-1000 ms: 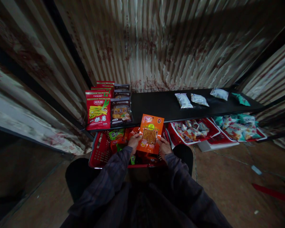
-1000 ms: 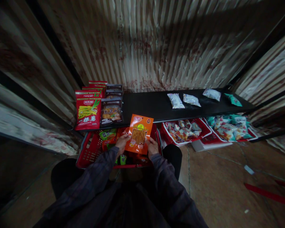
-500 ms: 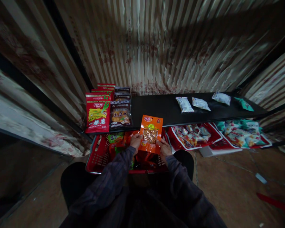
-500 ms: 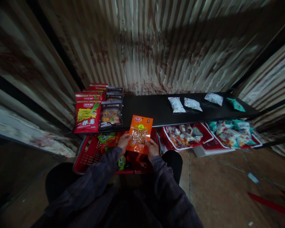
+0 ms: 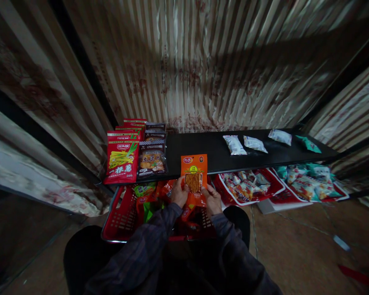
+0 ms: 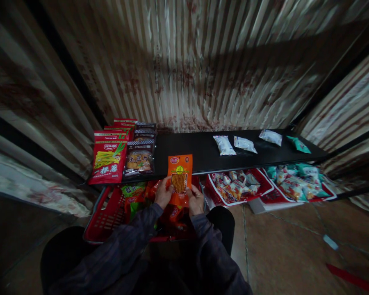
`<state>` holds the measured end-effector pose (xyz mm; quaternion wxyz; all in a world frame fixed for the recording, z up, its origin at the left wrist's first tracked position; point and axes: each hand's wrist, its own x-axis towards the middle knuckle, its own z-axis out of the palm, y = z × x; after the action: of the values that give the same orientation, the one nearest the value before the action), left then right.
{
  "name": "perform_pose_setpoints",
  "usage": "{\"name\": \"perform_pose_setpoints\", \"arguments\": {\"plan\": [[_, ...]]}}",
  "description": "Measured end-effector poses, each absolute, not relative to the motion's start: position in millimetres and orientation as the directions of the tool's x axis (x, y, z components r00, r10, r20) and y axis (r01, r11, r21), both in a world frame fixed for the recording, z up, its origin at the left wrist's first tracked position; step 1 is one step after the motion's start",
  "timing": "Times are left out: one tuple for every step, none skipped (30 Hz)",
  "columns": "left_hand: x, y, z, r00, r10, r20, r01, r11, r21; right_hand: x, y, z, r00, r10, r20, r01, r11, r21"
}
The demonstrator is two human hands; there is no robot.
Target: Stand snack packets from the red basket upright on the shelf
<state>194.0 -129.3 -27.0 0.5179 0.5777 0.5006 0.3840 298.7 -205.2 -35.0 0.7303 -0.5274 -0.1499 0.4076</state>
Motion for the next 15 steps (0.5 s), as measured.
{"name": "perform_pose_setpoints", "arguments": {"plan": [[194, -130, -27, 0.215, 0.974, -0.071, 0.17, 0.034, 0.985, 298, -206, -32, 0.62, 0.759, -0.199, -0.428, 0.115, -0.897], [194, -130, -27, 0.223, 0.972, -0.07, 0.158, 0.034, 0.987, 297, -206, -30, 0.62, 0.762, -0.187, -0.418, 0.119, -0.901], [193, -131, -27, 0.229, 0.971, -0.071, 0.148, 0.037, 0.988, 295, -206, -29, 0.62, 0.764, -0.176, -0.407, 0.122, -0.905], [192, -131, -27, 0.233, 0.969, -0.076, 0.143, 0.043, 0.989, 293, -206, -28, 0.623, 0.765, -0.167, -0.395, 0.123, -0.91], [191, -132, -27, 0.235, 0.968, -0.084, 0.143, 0.052, 0.988, 291, -206, -28, 0.626, 0.763, -0.158, -0.383, 0.124, -0.915], [190, -132, -26, 0.234, 0.968, -0.095, 0.149, 0.061, 0.987, 290, -206, -28, 0.631, 0.761, -0.152, -0.371, 0.124, -0.92], [189, -132, -25, 0.229, 0.968, -0.106, 0.159, 0.07, 0.985, 288, -205, -29, 0.638, 0.756, -0.146, -0.359, 0.124, -0.925], [188, -133, -24, 0.221, 0.968, -0.117, 0.174, 0.079, 0.982, 286, -205, -30, 0.646, 0.751, -0.138, -0.344, 0.125, -0.931], [187, -133, -23, 0.211, 0.969, -0.127, 0.194, 0.086, 0.977, 284, -205, -31, 0.654, 0.746, -0.125, -0.324, 0.127, -0.937], [187, -133, -22, 0.202, 0.97, -0.136, 0.215, 0.091, 0.972, 282, -204, -32, 0.658, 0.745, -0.108, -0.301, 0.13, -0.945], [186, -134, -20, 0.198, 0.97, -0.141, 0.227, 0.095, 0.969, 279, -204, -32, 0.658, 0.748, -0.087, -0.275, 0.131, -0.953], [186, -134, -19, 0.203, 0.968, -0.146, 0.225, 0.099, 0.969, 277, -204, -33, 0.654, 0.754, -0.065, -0.247, 0.132, -0.96], [186, -134, -18, 0.214, 0.965, -0.149, 0.208, 0.104, 0.973, 275, -204, -33, 0.647, 0.761, -0.043, -0.219, 0.131, -0.967], [186, -135, -17, 0.228, 0.962, -0.151, 0.179, 0.111, 0.978, 272, -204, -32, 0.638, 0.77, -0.022, -0.19, 0.129, -0.973], [187, -136, -17, 0.244, 0.958, -0.153, 0.139, 0.122, 0.983, 269, -204, -32, 0.631, 0.776, 0.001, -0.156, 0.128, -0.979]]}}
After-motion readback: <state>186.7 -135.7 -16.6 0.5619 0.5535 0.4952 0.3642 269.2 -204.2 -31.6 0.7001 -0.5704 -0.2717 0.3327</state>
